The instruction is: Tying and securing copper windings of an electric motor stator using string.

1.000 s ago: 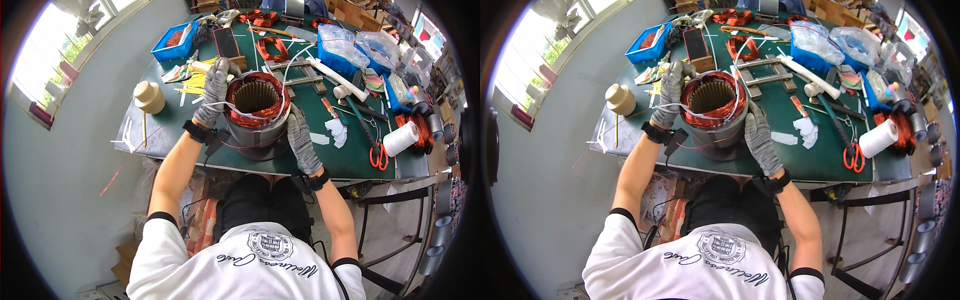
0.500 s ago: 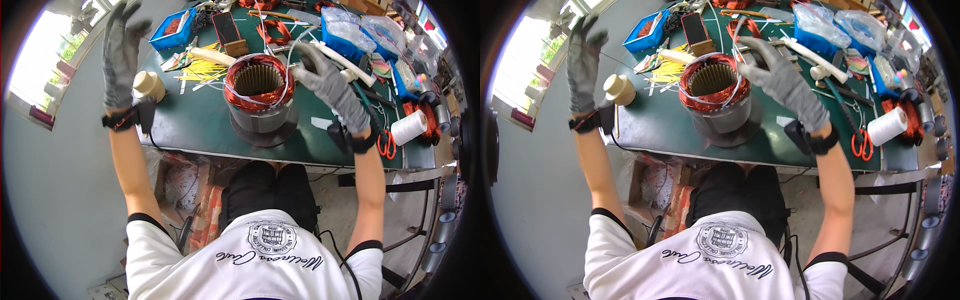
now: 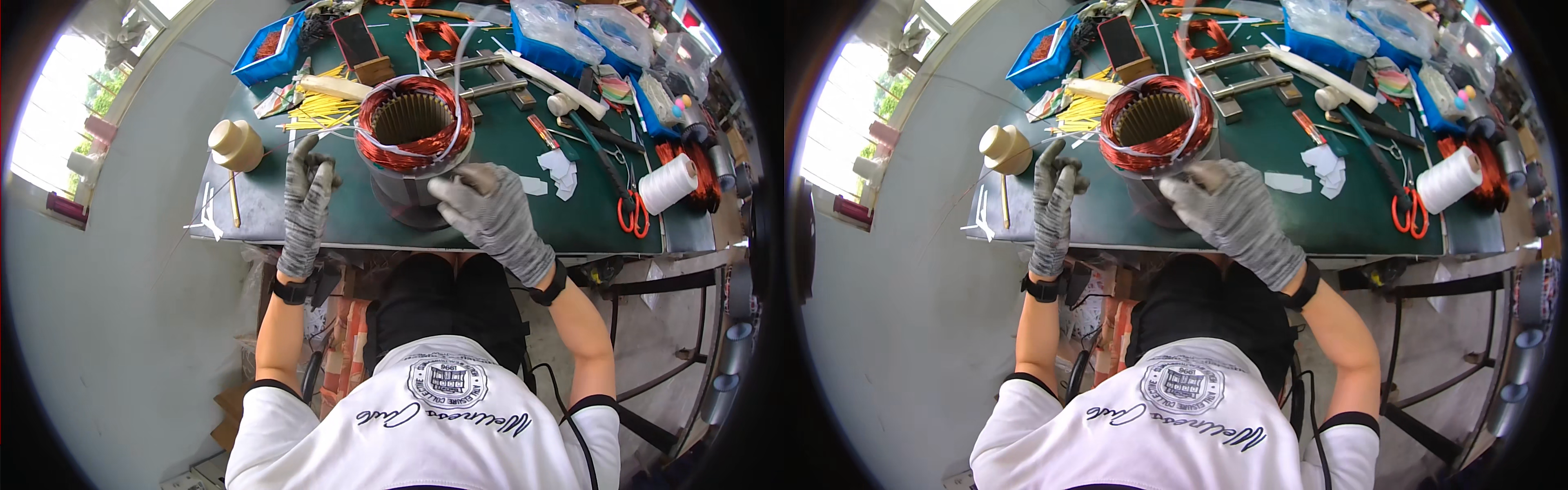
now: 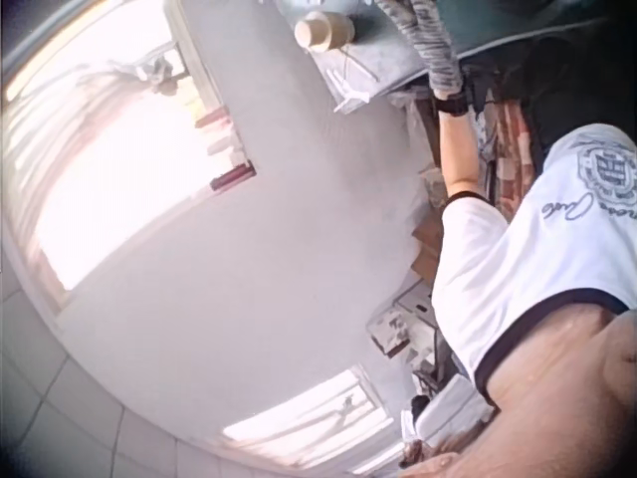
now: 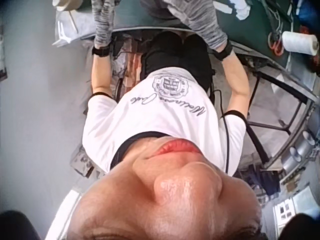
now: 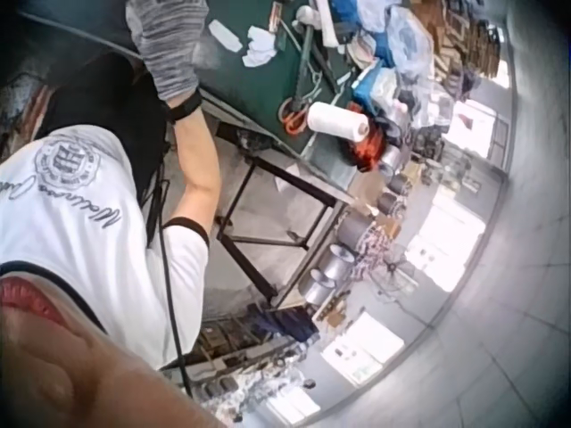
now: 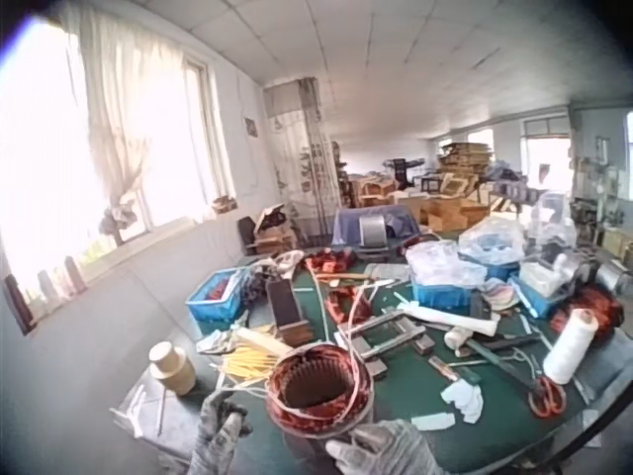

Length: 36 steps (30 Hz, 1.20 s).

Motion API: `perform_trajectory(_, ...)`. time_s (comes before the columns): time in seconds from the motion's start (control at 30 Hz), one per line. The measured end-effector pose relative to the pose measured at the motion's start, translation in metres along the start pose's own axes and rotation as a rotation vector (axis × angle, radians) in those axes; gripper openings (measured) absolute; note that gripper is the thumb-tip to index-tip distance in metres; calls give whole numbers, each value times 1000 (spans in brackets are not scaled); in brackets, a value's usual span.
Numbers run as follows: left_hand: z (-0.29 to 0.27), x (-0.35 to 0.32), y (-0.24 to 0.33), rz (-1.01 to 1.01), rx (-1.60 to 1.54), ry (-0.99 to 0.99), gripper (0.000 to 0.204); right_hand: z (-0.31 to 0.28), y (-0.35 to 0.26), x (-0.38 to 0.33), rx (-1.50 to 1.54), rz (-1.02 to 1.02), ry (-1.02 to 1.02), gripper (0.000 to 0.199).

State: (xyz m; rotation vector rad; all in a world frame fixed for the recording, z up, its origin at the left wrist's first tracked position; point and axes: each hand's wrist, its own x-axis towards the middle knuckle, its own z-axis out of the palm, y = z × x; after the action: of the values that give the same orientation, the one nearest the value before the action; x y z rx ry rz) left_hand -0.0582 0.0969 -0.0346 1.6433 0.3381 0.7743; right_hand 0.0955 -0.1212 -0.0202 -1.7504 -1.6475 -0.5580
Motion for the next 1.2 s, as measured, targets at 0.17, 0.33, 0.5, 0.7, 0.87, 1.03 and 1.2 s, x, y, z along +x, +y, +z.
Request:
perform_trajectory(0.17, 37, 1, -11, 78, 31, 22, 48, -2, 40, 11, 361, 268, 210, 15)
perform_trajectory(0.33, 36, -12, -20, -87, 2, 39, 47, 14, 29, -7, 55, -36, -108, 24)
perform_trajectory(0.5, 23, 7, -8, 4, 37, 63, 55, 2, 65, -4, 551, 562, 78, 20)
perform_trajectory(0.7, 25, 19, -12, 37, -222, 46, 27, -46, 119, 92, 1425, 675, -11, 32)
perform_trajectory(0.87, 43, 16, -29, 178, 110, 172, 29, -39, 117, 94, 1495, 646, -22, 32)
perform_trajectory(1.03, 30, 15, -30, 49, 48, 215, 32, -18, 78, -33, 1407, 662, 97, 29)
perform_trajectory(1.2, 58, -22, -24, 173, 118, 273, 53, -56, 69, -147, 370, 744, 39, 27)
